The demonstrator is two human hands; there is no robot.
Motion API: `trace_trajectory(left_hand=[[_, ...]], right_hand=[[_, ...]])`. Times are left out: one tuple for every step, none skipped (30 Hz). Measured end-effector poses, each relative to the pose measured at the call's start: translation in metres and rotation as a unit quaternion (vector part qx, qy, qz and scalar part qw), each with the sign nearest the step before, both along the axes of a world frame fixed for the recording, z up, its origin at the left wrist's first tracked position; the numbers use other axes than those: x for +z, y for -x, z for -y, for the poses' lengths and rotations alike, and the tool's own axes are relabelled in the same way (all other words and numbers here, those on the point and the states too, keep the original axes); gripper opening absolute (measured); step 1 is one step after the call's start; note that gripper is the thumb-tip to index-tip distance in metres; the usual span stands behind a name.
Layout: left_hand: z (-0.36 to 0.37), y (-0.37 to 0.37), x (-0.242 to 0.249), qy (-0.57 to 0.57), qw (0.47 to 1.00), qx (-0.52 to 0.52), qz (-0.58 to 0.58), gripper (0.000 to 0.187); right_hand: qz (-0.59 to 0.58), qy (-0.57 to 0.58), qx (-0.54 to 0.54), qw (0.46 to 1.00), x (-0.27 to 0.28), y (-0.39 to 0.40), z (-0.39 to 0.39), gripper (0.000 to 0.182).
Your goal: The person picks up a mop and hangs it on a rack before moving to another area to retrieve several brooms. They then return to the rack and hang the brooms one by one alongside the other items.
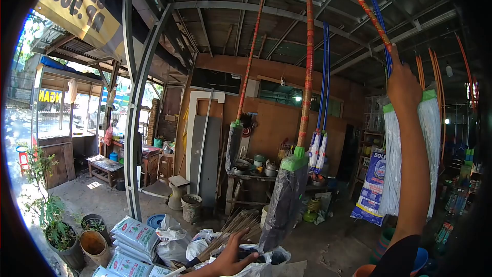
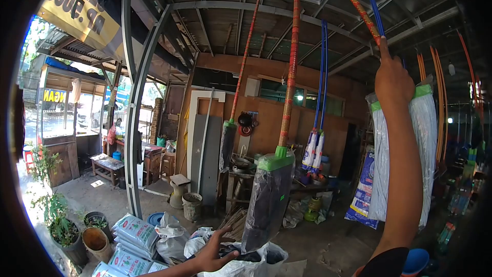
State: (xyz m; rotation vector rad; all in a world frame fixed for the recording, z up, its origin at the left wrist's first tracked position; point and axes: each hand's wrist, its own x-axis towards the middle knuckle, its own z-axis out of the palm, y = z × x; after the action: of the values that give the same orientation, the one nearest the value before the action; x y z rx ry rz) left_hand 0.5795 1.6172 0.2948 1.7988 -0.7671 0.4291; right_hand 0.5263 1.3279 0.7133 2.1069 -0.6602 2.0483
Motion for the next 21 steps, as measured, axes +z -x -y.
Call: trace_trajectory(left_hand=[[0.000,0.000,0.001,-0.015,1.000,0.013,0.007,0.080],[-0.001,0.001,0.003,-0.030,0.999,0.026,0.014,0.081],[-0.001,0.003,0.005,-0.030,0.999,0.026,0.015,0.081],[-0.001,0.005,0.007,-0.030,0.999,0.026,0.001,0.082],[0.000,0.007,0.009,-0.029,0.999,0.027,-0.013,0.082],[-0.001,0.009,0.011,-0.028,0.999,0.026,-0.013,0.082],[-0.001,0.010,0.012,-0.026,0.999,0.026,-0.010,0.082],[-0.001,0.010,0.012,-0.024,0.999,0.026,-0.007,0.082],[-0.002,0.008,0.010,-0.024,0.999,0.026,-0.007,0.082],[-0.002,0.005,0.007,-0.034,0.999,0.034,0.018,0.082],[-0.002,0.003,0.006,-0.043,0.997,0.043,0.043,0.081],[-0.002,0.003,0.005,-0.043,0.997,0.043,0.043,0.081],[-0.002,0.005,0.006,-0.027,0.998,0.035,0.034,0.081],[-0.002,0.005,0.006,-0.012,0.999,0.027,0.026,0.081],[-0.002,0.005,0.006,-0.012,0.999,0.027,0.025,0.081],[-0.003,0.005,0.006,-0.016,0.999,0.028,0.035,0.081],[-0.003,0.005,0.006,-0.020,0.998,0.030,0.045,0.081],[-0.002,0.005,0.005,-0.020,0.998,0.030,0.045,0.081],[-0.002,0.006,0.006,-0.001,1.000,0.015,0.019,0.081],[-0.002,0.007,0.006,0.017,1.000,-0.001,-0.007,0.081],[-0.002,0.006,0.005,0.017,1.000,-0.001,-0.007,0.081]], right_hand=[[0.004,0.000,0.002,1.000,0.000,0.000,0.000,0.050],[0.005,0.000,0.001,1.000,-0.001,0.002,-0.001,0.050],[0.005,0.002,0.000,1.000,-0.002,0.003,-0.002,0.050],[0.004,0.004,-0.001,1.000,-0.002,0.005,-0.003,0.049],[0.005,0.005,-0.002,1.000,-0.002,0.005,-0.003,0.049],[0.003,0.004,-0.003,1.000,-0.002,0.005,-0.002,0.049],[0.001,0.003,-0.005,1.000,-0.002,0.005,-0.002,0.049],[0.001,0.003,-0.005,1.000,-0.001,0.004,-0.001,0.049],[0.000,0.004,-0.007,1.000,-0.002,0.004,0.000,0.050],[-0.001,0.005,-0.009,1.000,-0.001,0.004,0.000,0.050],[-0.001,0.005,-0.009,1.000,-0.002,0.003,0.001,0.050],[0.001,0.005,-0.009,1.000,-0.002,0.003,0.002,0.051],[0.003,0.004,-0.010,1.000,-0.002,0.003,0.001,0.052],[0.003,0.004,-0.009,1.000,-0.002,0.003,0.001,0.052],[0.001,0.002,-0.010,1.000,-0.003,0.004,0.000,0.052],[-0.002,-0.001,-0.011,1.000,-0.004,0.005,-0.001,0.053],[-0.002,-0.001,-0.011,1.000,-0.004,0.004,0.000,0.053],[0.002,-0.001,-0.008,1.000,-0.004,0.003,0.003,0.054],[0.006,0.000,-0.004,1.000,-0.003,0.002,0.004,0.054],[0.006,-0.001,-0.004,1.000,-0.004,0.002,0.004,0.054],[0.004,-0.005,-0.001,1.000,-0.006,0.003,0.004,0.054]])
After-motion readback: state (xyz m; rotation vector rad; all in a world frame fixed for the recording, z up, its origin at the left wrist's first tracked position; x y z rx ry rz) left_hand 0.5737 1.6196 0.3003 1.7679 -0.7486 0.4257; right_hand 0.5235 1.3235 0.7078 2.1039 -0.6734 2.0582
